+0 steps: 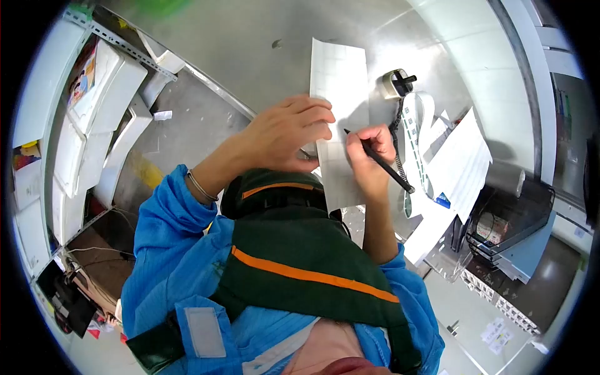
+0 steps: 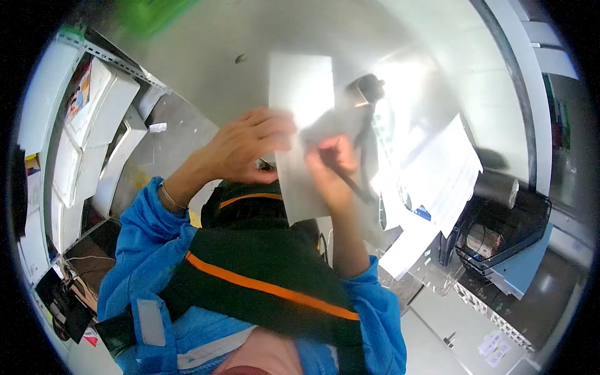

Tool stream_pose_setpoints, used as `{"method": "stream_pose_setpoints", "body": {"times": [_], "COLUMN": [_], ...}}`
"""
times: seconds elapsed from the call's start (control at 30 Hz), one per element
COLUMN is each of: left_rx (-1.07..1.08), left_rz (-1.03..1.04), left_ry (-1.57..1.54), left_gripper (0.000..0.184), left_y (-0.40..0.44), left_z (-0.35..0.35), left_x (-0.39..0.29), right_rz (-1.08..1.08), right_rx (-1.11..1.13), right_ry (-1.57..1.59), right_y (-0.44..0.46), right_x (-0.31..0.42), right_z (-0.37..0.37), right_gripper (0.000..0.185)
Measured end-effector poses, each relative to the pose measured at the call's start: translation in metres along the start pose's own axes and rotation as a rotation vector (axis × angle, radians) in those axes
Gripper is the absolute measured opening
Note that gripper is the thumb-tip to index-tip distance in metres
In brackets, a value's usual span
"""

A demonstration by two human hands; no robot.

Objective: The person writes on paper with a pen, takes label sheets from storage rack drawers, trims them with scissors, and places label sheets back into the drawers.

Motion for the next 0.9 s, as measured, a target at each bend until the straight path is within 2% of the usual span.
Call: {"method": "stream_pose_setpoints", "body": {"times": [0.17, 0.27, 0.33, 0.43, 0.63, 0.73, 0.9], "left_rx": [-0.016, 0.038, 0.040, 0.037, 0.051, 0.023, 0.016], "left_rz": [-0.003, -0.036, -0.040, -0.042, -0.050, -0.043, -0.040], "left_ry": [0.020, -0.024, -0.026, -0.017, -0.038, -0.013, 0.004], "left_gripper": [0.030, 0.028, 0.028, 0.029, 0.032, 0.029, 0.029], "left_y": [0.000, -0.003, -0.004, -0.002, -0.005, -0.003, -0.003], "left_z": [-0.001, 0.004, 0.005, 0.005, 0.009, 0.006, 0.005], "left_x": [0.000, 0.004, 0.003, 0.004, 0.006, 0.005, 0.005], "right_rz": [0.178, -0.063, -0.090, -0.104, 0.035, 0.002, -0.009], "right_rx": [-0.053, -0.133, -0.074, -0.032, -0.028, -0.021, 0.030], "right_ry": [-0.109, -0.219, -0.173, -0.187, -0.088, -0.159, -0.065], "right_y": [0.000, 0.002, -0.001, 0.000, -0.001, 0.000, -0.001], "right_x": [-0.010, -0.009, -0.008, -0.005, -0.006, -0.005, 0.004], "right_z": [-0.002, -0.003, 0.000, 0.003, 0.003, -0.001, 0.006], "right_gripper": [0.017, 0.017, 0.018, 0.019, 0.020, 0.019, 0.021]}}
Point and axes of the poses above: each hand's wrist, its own y-axis towards the middle knuckle, its own z-axis out of the palm, x = y × z, the point moved 8 cm from there along y, towards the middle knuckle, and after that the axes turned 14 degrees about z, right-handed, at the moved point
